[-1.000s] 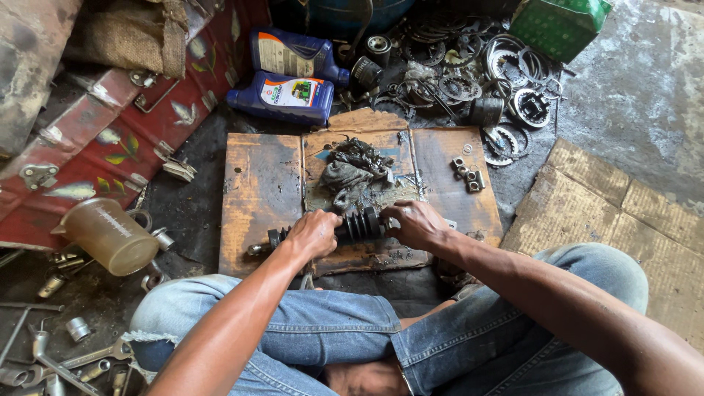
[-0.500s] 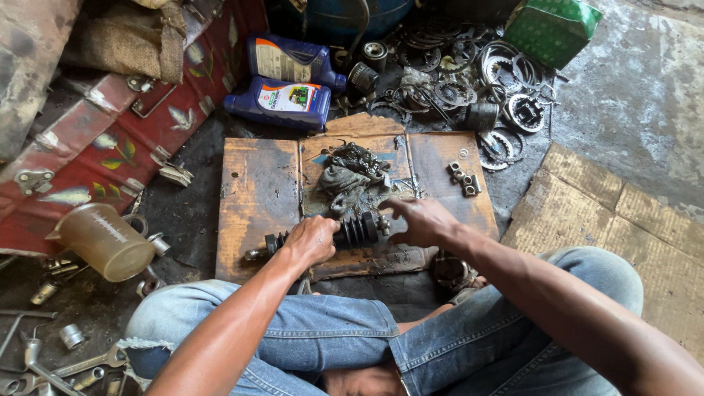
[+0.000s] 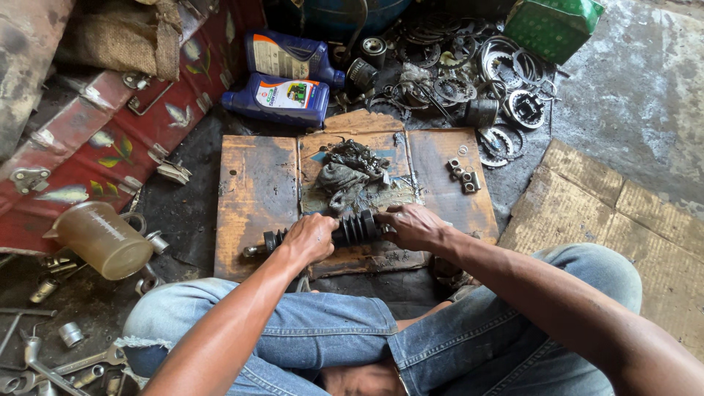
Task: The person sits on the floor and cleans a metal rod with a rag, then wipes grease onto a CV joint boot. They use a knife to scrape the joint and insert a small metal clip into the boot's end.
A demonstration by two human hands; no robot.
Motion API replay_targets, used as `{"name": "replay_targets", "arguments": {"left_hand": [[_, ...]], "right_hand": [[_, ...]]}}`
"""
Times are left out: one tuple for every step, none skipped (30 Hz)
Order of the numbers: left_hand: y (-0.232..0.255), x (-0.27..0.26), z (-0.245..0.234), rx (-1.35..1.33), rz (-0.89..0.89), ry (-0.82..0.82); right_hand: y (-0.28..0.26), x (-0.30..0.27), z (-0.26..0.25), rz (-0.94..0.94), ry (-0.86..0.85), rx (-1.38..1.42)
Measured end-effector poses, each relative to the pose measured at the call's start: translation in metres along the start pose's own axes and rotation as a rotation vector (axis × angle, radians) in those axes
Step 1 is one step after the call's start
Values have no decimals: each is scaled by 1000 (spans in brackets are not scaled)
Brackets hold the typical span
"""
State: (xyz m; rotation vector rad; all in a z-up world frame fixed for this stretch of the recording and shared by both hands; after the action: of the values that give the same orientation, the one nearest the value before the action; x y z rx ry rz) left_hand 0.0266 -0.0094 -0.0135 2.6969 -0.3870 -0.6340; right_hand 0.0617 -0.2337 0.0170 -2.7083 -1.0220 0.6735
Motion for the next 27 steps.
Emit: {"name": "replay_targets", "arguments": {"left_hand": [[0,-1,-1,0,-3,-3],[1,-2,-2,0,-3,-5],[2,-2,-3,-1,-3,-8],[4,-3,-6,1,19,35],[4,-5,-10,2,42,78],[6,-6,-12,1,63,119],[6,-4,-11,-14,5,42],[4,-4,-9,-31,-60,-38],[2,-5,-6,-48,-125,-119],[3,-5,-7,-56,-102,-99],[3,-6,-8,-64,-80,-79],[4,-5,-11,-72,-55,-57],[5,-5,-11,-84,-79,-80],[4,-5,-13,-94,-102,-101],[4,-4,-15,-104,-125,-121],[5,-5,-15,-98,-124,-119],[5,-5,-16,-93,-123,-118],[4,-5,-15,-89,-125,-117],[4,-4,-15,-80,-117,-112],[4,-3,-14,-72,-110,-108],[3,-1,-13,-64,-103,-103],[4,0,-13,-34,-57,-56],[5,1,-13,-4,-11,-9],[4,0,-14,30,32,39],[1,-1,-13,19,6,22],[1,-1,-12,6,-15,6],[0,-1,-11,-7,-36,-10]], "right_hand": [[-4,-1,-3,-13,10,0],[-7,-4,-7,-23,21,-1],[-11,-6,-14,-52,52,-35],[-16,-9,-22,-78,84,-70],[-19,-13,-30,-104,115,-105],[-18,-15,-33,22,-34,-86],[-13,-15,-37,149,-180,-66],[-8,-13,-41,272,-329,-42],[-1,-9,-50,282,-304,-73],[11,-7,-61,292,-276,-104],[23,-3,-72,274,-146,-44],[39,-2,-82,260,-13,15],[61,-4,-90,323,27,59],[83,-6,-97,386,71,102],[108,-9,-102,512,67,232],[130,-13,-101,634,57,364],[147,-16,-101,647,89,283],[162,-18,-98,657,117,201],[174,-17,-94,666,146,120],[183,-13,-87,666,157,96],[190,-8,-80,665,168,72],[196,-3,-73,662,179,47],[200,1,-66,648,180,57],[200,8,-59,630,184,69],[200,14,-54,612,188,80],[200,18,-51,608,207,39],[199,22,-50,602,227,-3]]}}
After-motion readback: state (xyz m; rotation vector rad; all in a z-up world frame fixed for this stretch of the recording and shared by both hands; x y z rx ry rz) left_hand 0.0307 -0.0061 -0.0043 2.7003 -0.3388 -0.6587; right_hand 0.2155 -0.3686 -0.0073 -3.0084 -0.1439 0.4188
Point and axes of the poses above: each hand's wrist, its own x-axis towards the middle knuckle, its own z-axis out of the palm, y = z × x, the point moved 3 cm from there along x, towards the middle knuckle, and after that the axes turned 4 degrees about -y, right-handed, at the moved point
